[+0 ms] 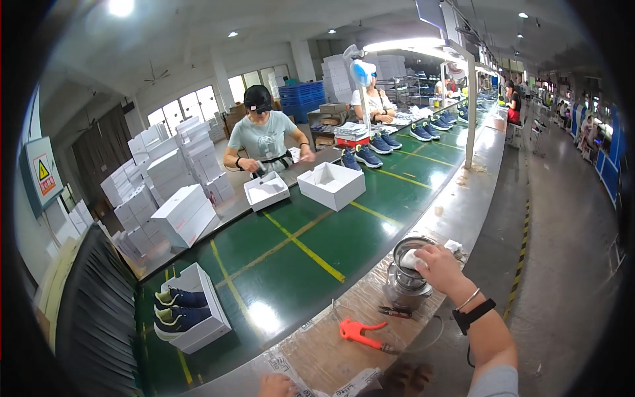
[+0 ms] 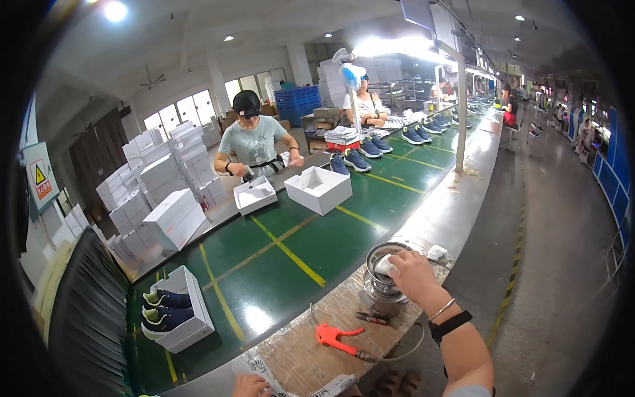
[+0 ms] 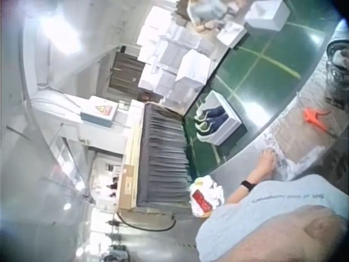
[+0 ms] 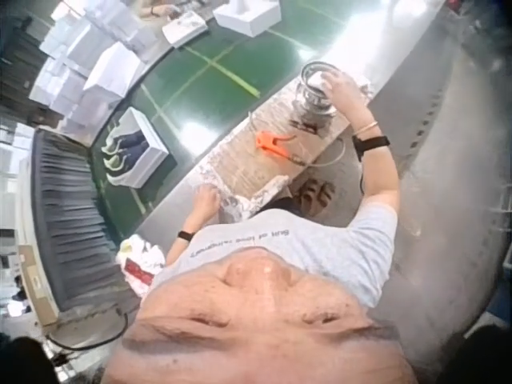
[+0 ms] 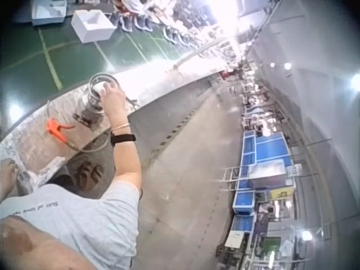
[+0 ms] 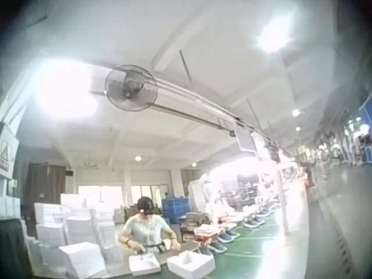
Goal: Cleaning the soles of shoes using a white cloth dipped in a cleaning solution.
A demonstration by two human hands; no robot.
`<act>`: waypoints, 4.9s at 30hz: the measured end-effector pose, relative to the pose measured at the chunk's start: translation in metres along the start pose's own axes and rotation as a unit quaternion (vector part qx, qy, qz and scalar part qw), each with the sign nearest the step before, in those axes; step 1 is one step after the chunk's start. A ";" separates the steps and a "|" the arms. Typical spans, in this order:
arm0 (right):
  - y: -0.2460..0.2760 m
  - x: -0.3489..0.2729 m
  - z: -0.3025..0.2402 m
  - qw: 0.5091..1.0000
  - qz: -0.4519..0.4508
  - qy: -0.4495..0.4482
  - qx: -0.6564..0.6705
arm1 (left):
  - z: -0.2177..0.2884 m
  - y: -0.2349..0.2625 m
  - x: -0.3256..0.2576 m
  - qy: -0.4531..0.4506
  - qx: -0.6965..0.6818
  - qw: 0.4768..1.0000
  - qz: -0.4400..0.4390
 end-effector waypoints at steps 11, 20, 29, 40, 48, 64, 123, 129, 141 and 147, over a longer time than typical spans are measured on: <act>-0.017 -0.005 0.008 1.000 -0.020 0.005 -0.003 | 0.011 -0.044 -0.034 -0.019 0.017 0.995 -0.096; -0.023 0.000 0.011 1.000 -0.006 0.020 0.002 | 0.012 -0.061 -0.049 -0.004 -0.062 0.996 -0.071; -0.006 -0.001 0.004 1.000 0.013 0.009 0.020 | -0.016 -0.110 -0.100 0.172 -0.268 0.947 -0.043; -0.012 0.009 0.015 0.999 0.025 -0.002 0.043 | -0.017 -0.112 -0.092 -0.010 -0.019 0.998 0.054; -0.016 -0.002 0.020 1.000 0.003 -0.009 0.024 | -0.014 -0.130 -0.112 -0.050 0.041 0.997 0.049; -0.022 0.012 0.012 0.997 -0.003 -0.060 0.046 | 0.008 -0.075 -0.081 -0.025 -0.073 0.996 0.034; -0.023 0.007 0.017 0.998 -0.011 -0.052 0.030 | 0.009 -0.083 -0.083 -0.036 -0.086 0.994 0.058; -0.019 0.005 0.020 0.998 -0.019 -0.064 0.008 | 0.009 -0.082 -0.080 -0.065 -0.103 0.990 0.076; -0.022 0.007 0.015 0.997 -0.026 -0.073 0.017 | 0.007 -0.083 -0.085 -0.046 -0.062 0.994 0.083; -0.021 0.007 0.012 0.995 -0.026 -0.088 0.036 | 0.008 -0.080 -0.086 -0.046 -0.057 0.993 0.093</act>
Point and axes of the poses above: each hand's wrist, its own x-axis towards the middle knuckle, its own y-axis out of the back of the hand, z = x × y, the point moved 3 cm from there along x, towards the middle knuckle, and after that the axes turned 3 degrees about y, right-handed, at the moved point
